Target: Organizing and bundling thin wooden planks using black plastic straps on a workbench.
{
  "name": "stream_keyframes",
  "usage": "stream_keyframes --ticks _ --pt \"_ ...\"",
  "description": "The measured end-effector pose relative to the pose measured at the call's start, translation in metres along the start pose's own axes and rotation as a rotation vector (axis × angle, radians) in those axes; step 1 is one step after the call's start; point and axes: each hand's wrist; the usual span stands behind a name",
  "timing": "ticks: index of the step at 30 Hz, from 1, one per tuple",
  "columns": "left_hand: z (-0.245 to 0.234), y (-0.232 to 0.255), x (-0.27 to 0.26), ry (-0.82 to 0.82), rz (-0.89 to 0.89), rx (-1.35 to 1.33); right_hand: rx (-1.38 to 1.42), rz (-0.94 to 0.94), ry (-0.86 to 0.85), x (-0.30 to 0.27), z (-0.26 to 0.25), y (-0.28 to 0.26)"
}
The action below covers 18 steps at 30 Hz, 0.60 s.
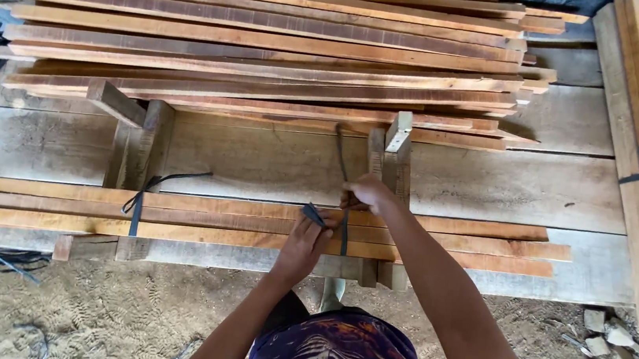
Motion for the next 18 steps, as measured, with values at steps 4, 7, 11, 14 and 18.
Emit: stream_keyframes --ticks 4,7,11,14,18 --pt "0.015 -0.003 0.011 0.041 -0.171 -0.111 0.601 -0.139 0.037 0.056 -0.020 0.046" --pt "0.021 0.005 0.024 0.098 -0.304 -0.193 0.698 -0.139 0.045 0.079 -0.027 0.058" --pt "0.035 0.000 0.039 0.124 -0.191 -0.612 0.825 -0.212 0.072 0.060 -0.030 0.051" --pt "0.057 -0.027 0.042 0.143 -0.199 -0.829 0.844 -0.252 0.061 0.038 -0.029 0.039" --pt "0.065 -0.039 0.035 0.126 -0.205 -0.896 0.727 -0.318 0.149 0.043 -0.016 0.032"
Point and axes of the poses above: each hand's wrist, its own x-axis towards the middle knuckle, its own z-axis out of the palm, y = z × x, and after that the axes turned 8 degrees about -y, right-handed
